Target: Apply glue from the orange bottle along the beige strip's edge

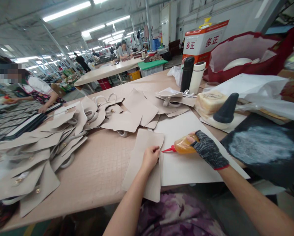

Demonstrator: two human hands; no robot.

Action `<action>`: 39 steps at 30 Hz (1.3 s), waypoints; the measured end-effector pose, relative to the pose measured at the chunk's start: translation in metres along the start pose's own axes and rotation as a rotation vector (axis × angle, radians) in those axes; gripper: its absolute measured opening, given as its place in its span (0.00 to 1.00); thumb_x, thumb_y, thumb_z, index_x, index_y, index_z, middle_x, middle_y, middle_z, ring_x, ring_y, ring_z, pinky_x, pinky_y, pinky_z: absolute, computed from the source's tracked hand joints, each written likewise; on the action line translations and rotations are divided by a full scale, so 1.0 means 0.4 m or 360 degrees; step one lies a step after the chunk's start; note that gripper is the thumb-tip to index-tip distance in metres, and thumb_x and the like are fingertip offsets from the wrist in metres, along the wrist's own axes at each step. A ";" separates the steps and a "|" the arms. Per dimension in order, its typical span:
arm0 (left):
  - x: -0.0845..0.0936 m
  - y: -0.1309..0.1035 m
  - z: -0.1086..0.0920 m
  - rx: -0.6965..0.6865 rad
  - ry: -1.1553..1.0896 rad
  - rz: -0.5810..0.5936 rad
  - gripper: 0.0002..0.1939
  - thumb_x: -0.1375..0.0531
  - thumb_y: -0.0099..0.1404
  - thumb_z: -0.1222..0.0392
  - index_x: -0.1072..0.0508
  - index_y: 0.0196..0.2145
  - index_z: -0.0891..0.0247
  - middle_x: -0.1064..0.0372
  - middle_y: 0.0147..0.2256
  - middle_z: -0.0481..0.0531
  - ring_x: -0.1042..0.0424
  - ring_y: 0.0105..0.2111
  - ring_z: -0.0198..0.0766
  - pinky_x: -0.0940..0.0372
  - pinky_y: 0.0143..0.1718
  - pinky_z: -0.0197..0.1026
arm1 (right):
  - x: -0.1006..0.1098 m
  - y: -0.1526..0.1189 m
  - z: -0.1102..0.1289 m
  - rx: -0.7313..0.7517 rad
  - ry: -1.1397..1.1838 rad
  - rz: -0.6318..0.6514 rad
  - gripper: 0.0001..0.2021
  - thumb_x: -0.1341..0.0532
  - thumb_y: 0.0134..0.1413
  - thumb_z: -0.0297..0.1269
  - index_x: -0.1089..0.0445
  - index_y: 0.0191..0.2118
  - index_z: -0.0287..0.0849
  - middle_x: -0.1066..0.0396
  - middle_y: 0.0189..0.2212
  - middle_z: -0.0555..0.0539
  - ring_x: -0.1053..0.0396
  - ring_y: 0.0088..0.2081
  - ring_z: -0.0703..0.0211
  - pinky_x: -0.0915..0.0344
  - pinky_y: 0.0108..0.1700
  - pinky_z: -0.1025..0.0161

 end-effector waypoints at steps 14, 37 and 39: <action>-0.002 -0.004 0.000 0.0006 -0.0007 0.0016 0.17 0.45 0.62 0.62 0.27 0.47 0.66 0.25 0.37 0.55 0.29 0.26 0.35 0.32 0.27 0.36 | 0.014 -0.066 0.034 0.0027 -0.0012 0.0021 0.17 0.48 0.53 0.55 0.37 0.33 0.45 0.30 0.29 0.42 0.31 0.34 0.45 0.34 0.39 0.49; 0.006 -0.009 -0.009 -0.0087 0.0027 -0.0052 0.15 0.44 0.62 0.63 0.26 0.46 0.65 0.25 0.33 0.53 0.28 0.35 0.39 0.32 0.43 0.44 | -0.010 -0.199 0.016 -0.0109 0.0092 0.0153 0.18 0.47 0.52 0.54 0.35 0.34 0.44 0.29 0.30 0.43 0.30 0.35 0.47 0.33 0.39 0.52; 0.005 -0.008 -0.007 -0.0088 0.0029 -0.0045 0.15 0.44 0.62 0.64 0.26 0.46 0.65 0.25 0.34 0.53 0.28 0.35 0.39 0.33 0.43 0.44 | -0.015 -0.211 0.015 -0.0116 0.0098 0.0177 0.18 0.47 0.53 0.54 0.35 0.35 0.44 0.29 0.31 0.43 0.30 0.36 0.48 0.33 0.39 0.53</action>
Point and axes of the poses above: each hand's wrist, its own y-axis towards the middle knuckle, its own x-axis out of the back of the hand, z = x × y, the point moved 8 cm from there along y, towards the middle knuckle
